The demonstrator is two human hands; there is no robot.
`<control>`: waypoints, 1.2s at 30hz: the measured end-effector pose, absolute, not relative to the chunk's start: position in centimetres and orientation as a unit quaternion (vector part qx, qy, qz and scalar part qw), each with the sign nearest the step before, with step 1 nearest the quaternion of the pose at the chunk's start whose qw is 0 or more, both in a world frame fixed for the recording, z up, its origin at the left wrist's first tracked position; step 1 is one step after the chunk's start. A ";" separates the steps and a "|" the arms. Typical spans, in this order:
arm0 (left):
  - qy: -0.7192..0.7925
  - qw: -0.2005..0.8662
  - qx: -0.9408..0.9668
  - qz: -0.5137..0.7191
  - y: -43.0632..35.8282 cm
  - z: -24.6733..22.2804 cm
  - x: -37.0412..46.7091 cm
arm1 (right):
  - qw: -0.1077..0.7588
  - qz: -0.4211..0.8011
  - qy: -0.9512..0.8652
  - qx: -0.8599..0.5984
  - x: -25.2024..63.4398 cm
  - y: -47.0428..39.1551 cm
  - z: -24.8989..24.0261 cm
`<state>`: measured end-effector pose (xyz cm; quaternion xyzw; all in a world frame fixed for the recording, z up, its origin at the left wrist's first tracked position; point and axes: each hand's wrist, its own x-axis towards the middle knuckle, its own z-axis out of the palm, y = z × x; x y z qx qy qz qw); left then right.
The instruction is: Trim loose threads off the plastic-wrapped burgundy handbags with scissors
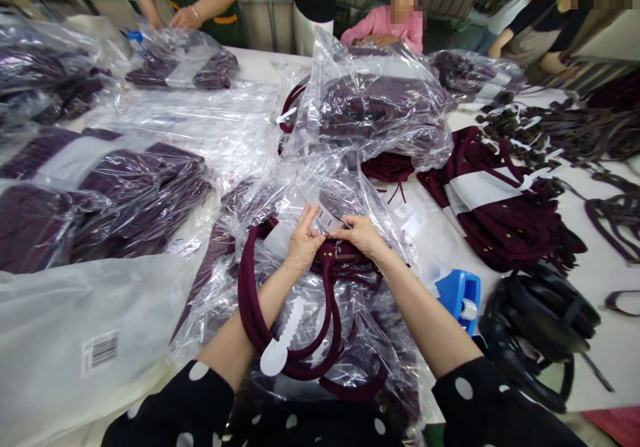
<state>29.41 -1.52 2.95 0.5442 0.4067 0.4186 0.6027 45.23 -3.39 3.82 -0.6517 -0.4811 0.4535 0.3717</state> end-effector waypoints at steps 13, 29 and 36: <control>0.369 0.557 0.668 0.326 0.5 3.5 30.5 | 0.448 0.524 -0.350 -0.634 44.8 -4.1 5.2; 0.380 0.684 0.512 0.355 2.1 2.9 31.3 | 0.476 0.576 -0.296 -0.595 45.4 -4.2 5.1; 0.327 0.731 0.488 0.348 1.7 2.5 30.4 | 0.514 0.586 -0.275 -0.563 45.6 -4.6 4.9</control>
